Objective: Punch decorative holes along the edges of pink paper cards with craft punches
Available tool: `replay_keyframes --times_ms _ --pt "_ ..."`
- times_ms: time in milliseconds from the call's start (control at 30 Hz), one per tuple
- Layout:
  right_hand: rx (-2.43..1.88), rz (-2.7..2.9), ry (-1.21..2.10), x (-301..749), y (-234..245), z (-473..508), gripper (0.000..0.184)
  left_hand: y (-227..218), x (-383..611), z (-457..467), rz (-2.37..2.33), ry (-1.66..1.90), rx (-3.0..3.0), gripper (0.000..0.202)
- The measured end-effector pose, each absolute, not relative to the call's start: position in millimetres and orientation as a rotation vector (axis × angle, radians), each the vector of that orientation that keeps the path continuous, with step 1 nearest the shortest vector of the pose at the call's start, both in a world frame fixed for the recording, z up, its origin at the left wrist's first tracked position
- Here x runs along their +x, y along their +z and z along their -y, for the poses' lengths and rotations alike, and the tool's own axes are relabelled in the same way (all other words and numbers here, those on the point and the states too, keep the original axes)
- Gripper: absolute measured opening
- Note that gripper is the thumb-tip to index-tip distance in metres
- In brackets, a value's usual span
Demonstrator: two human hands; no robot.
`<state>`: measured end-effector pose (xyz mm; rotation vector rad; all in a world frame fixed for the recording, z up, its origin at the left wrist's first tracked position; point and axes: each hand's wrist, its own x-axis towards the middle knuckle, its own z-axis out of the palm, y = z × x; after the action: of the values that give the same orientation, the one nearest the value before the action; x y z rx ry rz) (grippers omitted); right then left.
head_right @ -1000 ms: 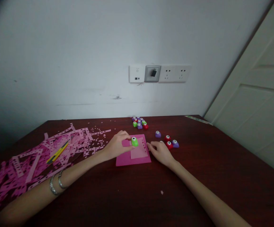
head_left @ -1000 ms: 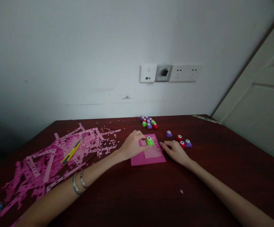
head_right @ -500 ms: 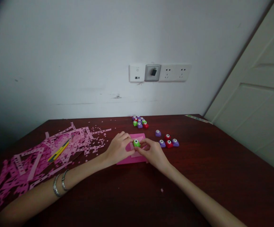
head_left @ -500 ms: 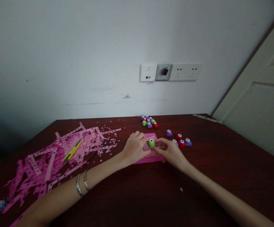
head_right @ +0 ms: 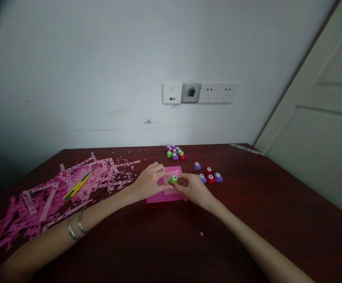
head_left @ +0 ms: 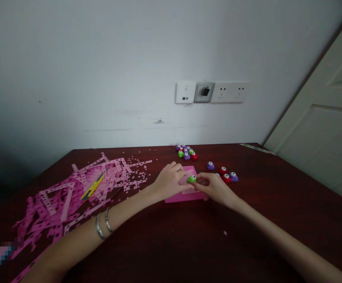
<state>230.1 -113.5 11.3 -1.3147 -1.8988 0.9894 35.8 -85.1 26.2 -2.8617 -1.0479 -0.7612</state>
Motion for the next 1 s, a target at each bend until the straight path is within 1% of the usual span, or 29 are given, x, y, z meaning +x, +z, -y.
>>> replay_keyframes --times_ms 100,200,333,633,833,1000 --pt "-1.343 1.975 1.011 243.4 18.7 108.0 0.035 25.4 25.6 63.8 1.247 -0.878 -2.922 0.024" --pt "-1.376 2.021 0.970 257.9 21.5 101.2 0.040 22.3 13.7 44.3 1.488 -0.831 -2.995 0.017" --pt "-1.359 2.063 0.954 273.3 13.5 95.7 0.039 14.6 3.7 30.3 1.647 -0.691 -3.100 0.018" --pt "-1.295 2.245 0.732 286.0 -4.1 98.8 0.025 -9.8 14.7 15.9 1.664 -0.688 -3.056 0.022" --pt "-1.254 2.336 0.610 289.9 -7.6 98.2 0.026 -13.3 22.1 14.2 1.674 -0.648 -3.010 0.018" --pt "-1.243 2.349 0.587 293.0 -7.4 101.2 0.026 -15.9 25.4 14.9 1.737 -0.664 -2.932 0.017"
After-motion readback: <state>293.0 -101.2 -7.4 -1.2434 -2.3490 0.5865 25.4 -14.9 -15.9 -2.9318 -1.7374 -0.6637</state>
